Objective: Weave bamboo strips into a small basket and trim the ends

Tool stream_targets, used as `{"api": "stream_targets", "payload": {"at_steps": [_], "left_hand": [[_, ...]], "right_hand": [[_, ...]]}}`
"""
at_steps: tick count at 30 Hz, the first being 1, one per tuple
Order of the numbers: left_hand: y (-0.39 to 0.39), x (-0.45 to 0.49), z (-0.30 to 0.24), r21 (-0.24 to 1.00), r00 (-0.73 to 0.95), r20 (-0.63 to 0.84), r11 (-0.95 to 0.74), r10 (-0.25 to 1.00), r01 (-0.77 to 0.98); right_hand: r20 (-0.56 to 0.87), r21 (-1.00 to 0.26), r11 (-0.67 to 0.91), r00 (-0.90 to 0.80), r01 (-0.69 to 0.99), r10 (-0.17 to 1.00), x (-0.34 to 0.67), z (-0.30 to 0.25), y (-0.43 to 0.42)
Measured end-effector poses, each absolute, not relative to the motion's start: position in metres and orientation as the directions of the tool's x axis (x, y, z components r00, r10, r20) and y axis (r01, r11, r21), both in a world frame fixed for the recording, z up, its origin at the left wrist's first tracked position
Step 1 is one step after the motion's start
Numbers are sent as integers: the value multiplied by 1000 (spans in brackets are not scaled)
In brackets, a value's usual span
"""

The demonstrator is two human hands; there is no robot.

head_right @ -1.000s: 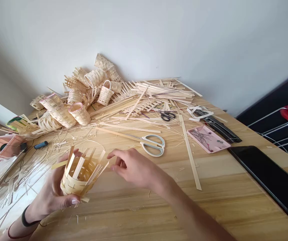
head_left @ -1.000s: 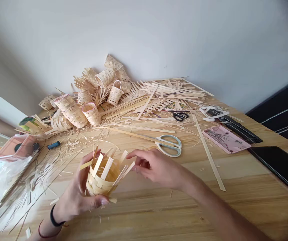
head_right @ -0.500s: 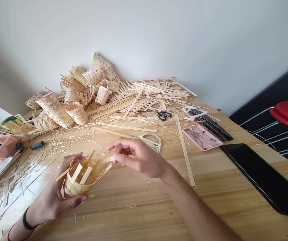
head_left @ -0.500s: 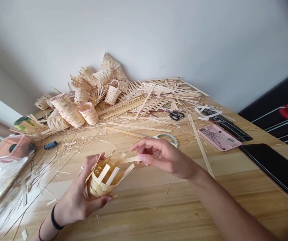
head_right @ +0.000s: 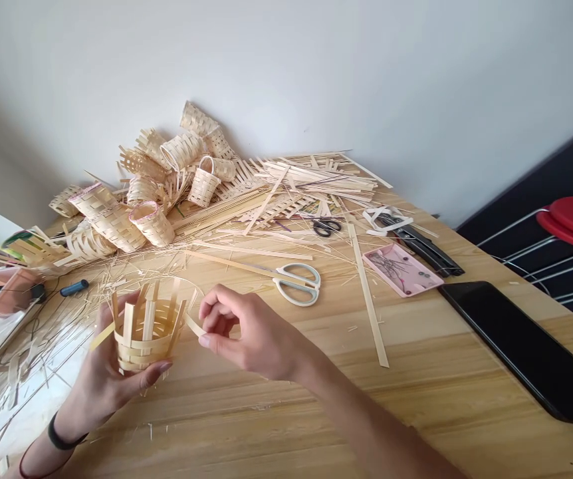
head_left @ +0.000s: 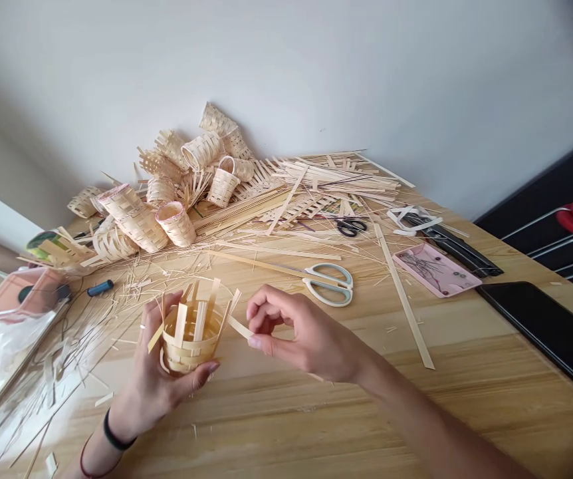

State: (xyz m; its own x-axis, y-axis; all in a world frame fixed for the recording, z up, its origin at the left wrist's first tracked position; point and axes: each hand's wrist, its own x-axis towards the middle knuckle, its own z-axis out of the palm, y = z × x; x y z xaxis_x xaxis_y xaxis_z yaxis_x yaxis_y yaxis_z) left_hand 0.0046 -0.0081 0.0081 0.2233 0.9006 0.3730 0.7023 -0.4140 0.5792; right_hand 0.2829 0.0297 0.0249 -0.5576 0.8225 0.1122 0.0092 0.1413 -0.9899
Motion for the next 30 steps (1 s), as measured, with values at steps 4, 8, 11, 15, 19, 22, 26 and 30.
{"api": "stream_targets", "payload": {"at_steps": [4, 8, 11, 15, 19, 22, 26, 30], "left_hand": [[-7, 6, 9, 540, 208, 426, -432, 880, 722], [-8, 6, 8, 622, 180, 361, -380, 915, 684], [-11, 8, 8, 791, 133, 208, -246, 969, 560], [-13, 11, 6, 844, 43, 158, -157, 987, 512], [-13, 9, -1, 762, 105, 221, -239, 970, 602], [-14, 9, -5, 686, 146, 309, -327, 940, 651], [-16, 8, -6, 572, 249, 386, -442, 888, 691], [-16, 6, -6, 514, 338, 399, -513, 852, 687]], "right_hand": [[59, -989, 123, -550, 80, 833, 275, 19, 27], [56, -984, 138, -534, 114, 844, 275, 17, 28], [76, -985, 152, -573, 86, 816, 279, 20, 28], [116, -984, 177, -667, 24, 736, 281, 21, 27], [153, -975, 221, -621, 33, 769, 276, 17, 26], [210, -946, 310, -540, 100, 815, 272, 16, 25], [254, -925, 356, -477, 135, 841, 273, 19, 27], [173, -965, 244, -471, 95, 865, 276, 18, 29]]}}
